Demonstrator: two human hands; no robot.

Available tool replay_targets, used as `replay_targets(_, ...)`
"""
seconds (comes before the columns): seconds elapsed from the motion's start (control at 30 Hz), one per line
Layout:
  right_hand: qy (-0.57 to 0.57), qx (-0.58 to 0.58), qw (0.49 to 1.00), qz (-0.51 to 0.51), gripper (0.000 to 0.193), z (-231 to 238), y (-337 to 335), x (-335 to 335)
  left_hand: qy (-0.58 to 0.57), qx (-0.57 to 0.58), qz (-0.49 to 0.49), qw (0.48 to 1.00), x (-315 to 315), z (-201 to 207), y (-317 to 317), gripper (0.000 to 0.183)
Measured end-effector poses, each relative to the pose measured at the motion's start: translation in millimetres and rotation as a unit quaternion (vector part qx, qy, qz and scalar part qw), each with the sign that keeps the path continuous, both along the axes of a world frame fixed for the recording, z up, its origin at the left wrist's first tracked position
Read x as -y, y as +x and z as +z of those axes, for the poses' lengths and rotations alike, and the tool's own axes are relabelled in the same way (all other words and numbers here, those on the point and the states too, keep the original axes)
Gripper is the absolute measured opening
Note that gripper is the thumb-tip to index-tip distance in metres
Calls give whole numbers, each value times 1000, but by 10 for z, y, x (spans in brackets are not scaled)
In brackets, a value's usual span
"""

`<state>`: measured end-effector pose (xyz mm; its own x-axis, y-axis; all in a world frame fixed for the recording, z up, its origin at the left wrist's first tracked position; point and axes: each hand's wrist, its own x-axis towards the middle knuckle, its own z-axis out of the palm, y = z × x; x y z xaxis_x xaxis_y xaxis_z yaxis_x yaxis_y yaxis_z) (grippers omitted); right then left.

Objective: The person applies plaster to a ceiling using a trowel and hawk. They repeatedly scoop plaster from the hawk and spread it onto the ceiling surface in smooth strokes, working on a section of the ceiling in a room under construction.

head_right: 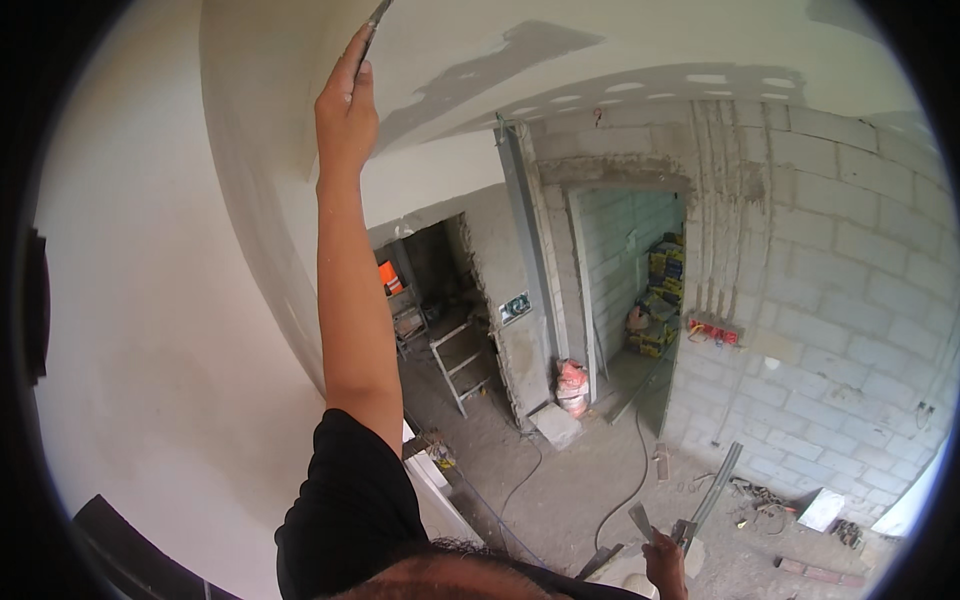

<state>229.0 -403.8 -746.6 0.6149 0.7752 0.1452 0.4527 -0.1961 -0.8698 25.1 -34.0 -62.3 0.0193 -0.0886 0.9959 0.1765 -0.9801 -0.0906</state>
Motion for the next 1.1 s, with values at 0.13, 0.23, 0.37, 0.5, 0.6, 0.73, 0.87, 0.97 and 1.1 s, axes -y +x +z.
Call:
replay_targets(0.13,-15,4,1000,-9,45,83,-52,4,33,13,13,999,-81,-94,-10,41)
replay_targets(0.23,-17,11,1000,-7,44,10,-21,6,85,3,17,996,-160,-102,-118,39)
replay_targets(0.37,-44,-32,998,-12,53,-174,109,26,62,117,-21,991,-305,72,-345,38)
replay_targets(0.5,-43,-92,994,-38,58,-259,156,65,32,117,22,992,-544,682,-504,38)
replay_targets(0.6,16,-20,998,-57,46,-202,83,59,12,86,44,995,-773,1035,-493,39)
replay_targets(0.73,-17,-34,997,-74,42,-82,6,-9,3,82,26,996,-947,1286,-499,39)
replay_targets(0.87,3,-19,996,-83,43,-77,-39,-91,28,85,11,996,-1087,1356,-523,38)
replay_targets(0.97,-6,-47,995,-89,43,-128,-31,-122,32,83,-4,996,-1194,1373,-482,37)
replay_targets(1.1,-19,-66,993,-100,45,-212,22,-155,52,76,-9,996,-1280,1389,-418,37)
